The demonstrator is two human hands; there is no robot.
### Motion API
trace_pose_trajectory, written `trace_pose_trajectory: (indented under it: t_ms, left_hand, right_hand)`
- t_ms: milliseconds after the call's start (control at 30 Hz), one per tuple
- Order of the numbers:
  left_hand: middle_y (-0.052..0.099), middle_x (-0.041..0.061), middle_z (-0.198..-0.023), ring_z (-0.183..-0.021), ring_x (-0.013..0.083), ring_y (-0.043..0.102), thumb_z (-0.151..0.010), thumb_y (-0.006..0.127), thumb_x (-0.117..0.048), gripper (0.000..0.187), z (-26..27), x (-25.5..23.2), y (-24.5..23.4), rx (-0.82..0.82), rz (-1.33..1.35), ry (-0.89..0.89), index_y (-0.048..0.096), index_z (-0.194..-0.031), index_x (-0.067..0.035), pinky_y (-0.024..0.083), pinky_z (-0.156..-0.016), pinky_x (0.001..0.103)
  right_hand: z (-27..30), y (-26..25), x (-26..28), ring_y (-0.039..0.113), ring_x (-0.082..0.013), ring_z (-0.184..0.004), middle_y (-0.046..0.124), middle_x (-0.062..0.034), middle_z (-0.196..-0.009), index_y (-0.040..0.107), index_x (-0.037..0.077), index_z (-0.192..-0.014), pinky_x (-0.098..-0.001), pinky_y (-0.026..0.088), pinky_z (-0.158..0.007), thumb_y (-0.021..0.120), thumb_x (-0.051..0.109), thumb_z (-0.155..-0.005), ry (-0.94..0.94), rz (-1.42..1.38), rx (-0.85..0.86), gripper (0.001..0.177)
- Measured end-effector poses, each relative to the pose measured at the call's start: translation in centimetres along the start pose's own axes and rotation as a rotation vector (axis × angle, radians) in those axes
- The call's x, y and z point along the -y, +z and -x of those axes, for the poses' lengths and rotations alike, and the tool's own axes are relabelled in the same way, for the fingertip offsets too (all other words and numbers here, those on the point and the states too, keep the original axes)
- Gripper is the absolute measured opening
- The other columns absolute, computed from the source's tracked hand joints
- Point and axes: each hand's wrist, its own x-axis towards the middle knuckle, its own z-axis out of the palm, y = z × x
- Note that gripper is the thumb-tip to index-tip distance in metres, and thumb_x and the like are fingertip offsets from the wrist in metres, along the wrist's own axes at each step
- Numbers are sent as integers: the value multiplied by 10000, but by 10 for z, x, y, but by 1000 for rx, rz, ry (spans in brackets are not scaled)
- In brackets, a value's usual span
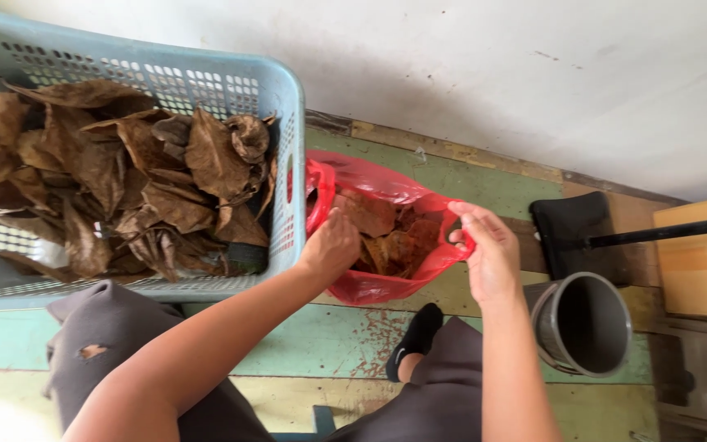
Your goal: The person picks dried leaves from a blue basket and places them into a red plastic bag. The person handles the leaves one at a time, transferring them from the basket to the bag throughout the clip.
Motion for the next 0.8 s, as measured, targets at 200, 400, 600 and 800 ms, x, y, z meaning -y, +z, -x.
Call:
trace_pose_trajectory:
  t_ms: [200,400,600,800]
  left_hand:
    - [695,264,-868,-875,391,689,-840,540,-46,199,-15,21,-37,-2,171,117,716,-847,47,386,-1128,578]
    - [615,66,-858,-866,308,657,-866,650,-217,119,-38,70,-91,113,462,131,699,-887,-110,496,-1004,531]
    - [612,234,-1396,-1282,377,591,-1054,459,-92,308,-82,150,-211,623,573,-42,680,-1267,-78,490,-1120,475]
    - [585,193,-1447,-1320,355,545,-1007,595,-159,341,-63,215,-223,714,483,-249,659,-1337,-101,491,-1096,486]
  right_hand:
    - [-11,-12,-13,686,-113,-704,739,-104,-1220,701,112,-1194,-167,469,-610,640,150,-969,-8,-16,-53,236]
    - [-13,-17,-15,669,-99,-696,731,-97,-1223,691,145,-1196,-144,439,-593,644,191,-980,-1,-30,-75,225]
    - [13,16,27,706,-154,-959,763,-95,-1083,708,106,-975,-195,537,-694,682,89,-952,74,-16,-200,39]
    - [18,15,26,682,-139,-975,757,-75,-1118,720,104,-1008,-187,532,-711,659,102,-970,75,41,-182,72]
